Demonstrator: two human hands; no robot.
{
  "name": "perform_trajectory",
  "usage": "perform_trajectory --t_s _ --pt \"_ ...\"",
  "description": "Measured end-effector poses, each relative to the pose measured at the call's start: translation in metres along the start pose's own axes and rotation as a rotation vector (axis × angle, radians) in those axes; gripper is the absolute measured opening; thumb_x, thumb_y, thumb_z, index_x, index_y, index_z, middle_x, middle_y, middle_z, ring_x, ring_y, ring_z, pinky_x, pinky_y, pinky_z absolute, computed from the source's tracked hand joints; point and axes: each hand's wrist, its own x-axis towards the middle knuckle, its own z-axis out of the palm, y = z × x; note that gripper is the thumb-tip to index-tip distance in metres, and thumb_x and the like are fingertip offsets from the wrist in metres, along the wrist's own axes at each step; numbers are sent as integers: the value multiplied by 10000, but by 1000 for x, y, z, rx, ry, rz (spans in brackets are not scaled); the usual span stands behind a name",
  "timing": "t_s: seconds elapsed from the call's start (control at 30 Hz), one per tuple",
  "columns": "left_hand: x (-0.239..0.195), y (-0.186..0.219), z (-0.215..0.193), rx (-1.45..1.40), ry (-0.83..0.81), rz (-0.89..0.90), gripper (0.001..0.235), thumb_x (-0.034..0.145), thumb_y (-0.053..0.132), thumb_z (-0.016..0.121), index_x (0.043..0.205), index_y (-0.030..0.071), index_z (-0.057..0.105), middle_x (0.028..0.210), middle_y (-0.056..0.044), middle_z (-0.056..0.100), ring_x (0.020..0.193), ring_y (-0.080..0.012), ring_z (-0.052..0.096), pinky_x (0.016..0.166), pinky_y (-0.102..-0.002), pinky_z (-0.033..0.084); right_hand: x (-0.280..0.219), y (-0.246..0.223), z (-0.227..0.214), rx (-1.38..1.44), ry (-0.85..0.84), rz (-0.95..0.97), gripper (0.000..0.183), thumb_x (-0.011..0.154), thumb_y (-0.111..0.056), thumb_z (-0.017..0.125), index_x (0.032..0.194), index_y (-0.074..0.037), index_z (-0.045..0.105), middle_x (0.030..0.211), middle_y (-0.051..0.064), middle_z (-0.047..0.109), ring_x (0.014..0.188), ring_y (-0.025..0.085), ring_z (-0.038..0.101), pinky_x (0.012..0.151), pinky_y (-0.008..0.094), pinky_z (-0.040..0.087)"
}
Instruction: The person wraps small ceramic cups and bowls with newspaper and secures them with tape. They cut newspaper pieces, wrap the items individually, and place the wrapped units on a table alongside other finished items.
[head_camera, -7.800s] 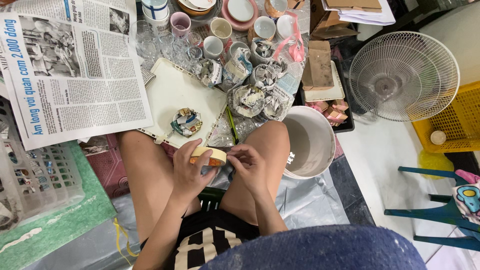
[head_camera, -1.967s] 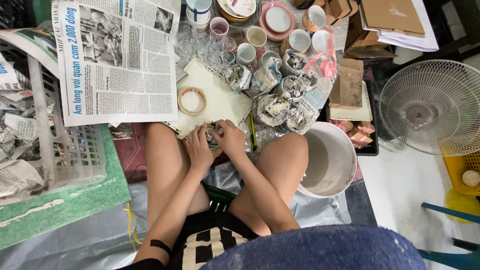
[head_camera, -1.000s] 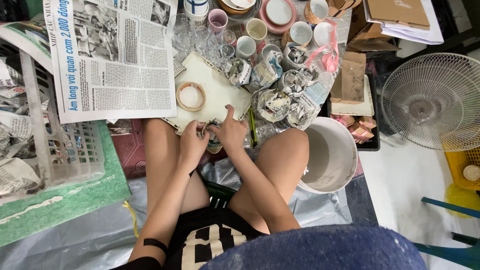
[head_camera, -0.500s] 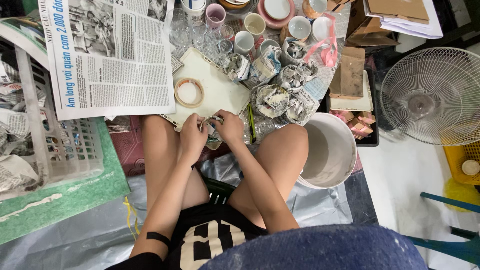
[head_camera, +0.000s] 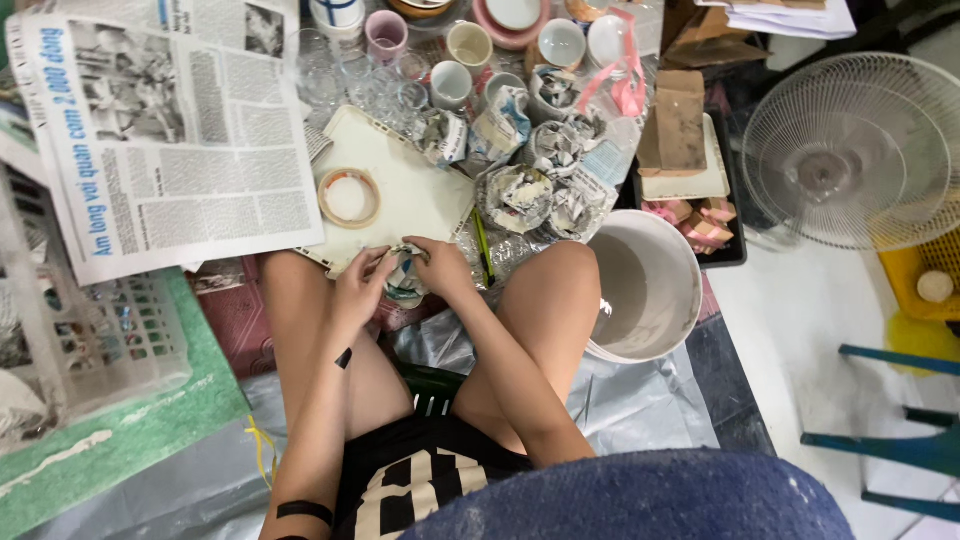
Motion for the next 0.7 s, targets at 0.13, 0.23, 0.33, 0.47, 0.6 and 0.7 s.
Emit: perform_trajectory --t_s 0.13,0.23,0.33,0.47,0.6,0.7 --pt "6 -12 2 116 32 -43 338 913 141 733 1231 30 699 1090 -132 784 938 -156 749 788 -277 563 1 -2 1 -6 -17 27 386 835 -219 705 1217 -214 759 964 182 752 919 375 719 830 447 570" --pt "12 -37 1 -35 3 61 337 929 71 696 1256 -9 688 1193 -122 758 1046 -129 713 872 -259 553 5 10 7 88 26 15 383 821 -255 747 1185 -138 735 1019 178 755 950 369 724 835 438 570" --pt "16 -58 1 -133 -20 43 360 932 32 664 1289 -21 676 1239 -108 743 1084 -115 690 911 -251 543 8 19 11 49 -34 -11 378 851 -286 744 1193 -126 746 1008 192 755 951 377 724 844 434 572" --pt "15 -55 5 -167 -13 60 382 939 -2 629 1319 -16 660 1309 -93 719 1133 -121 671 919 -254 522 8 18 6 98 -38 -5 380 871 -273 726 1199 -83 740 998 203 753 903 361 732 812 423 569" --pt "12 -36 10 -382 49 109 400 1025 128 631 1406 15 584 1367 -71 664 1148 -119 670 960 -260 534 19 28 2 286 1 227 394 939 -307 656 1244 -62 700 928 169 762 822 280 748 750 397 575" --pt "9 -26 9 -318 94 120 373 1058 216 594 1393 51 608 1343 -47 681 1083 -125 676 908 -280 528 35 55 5 485 225 177 418 982 -241 661 1336 -26 601 1046 150 741 905 233 725 789 383 579"
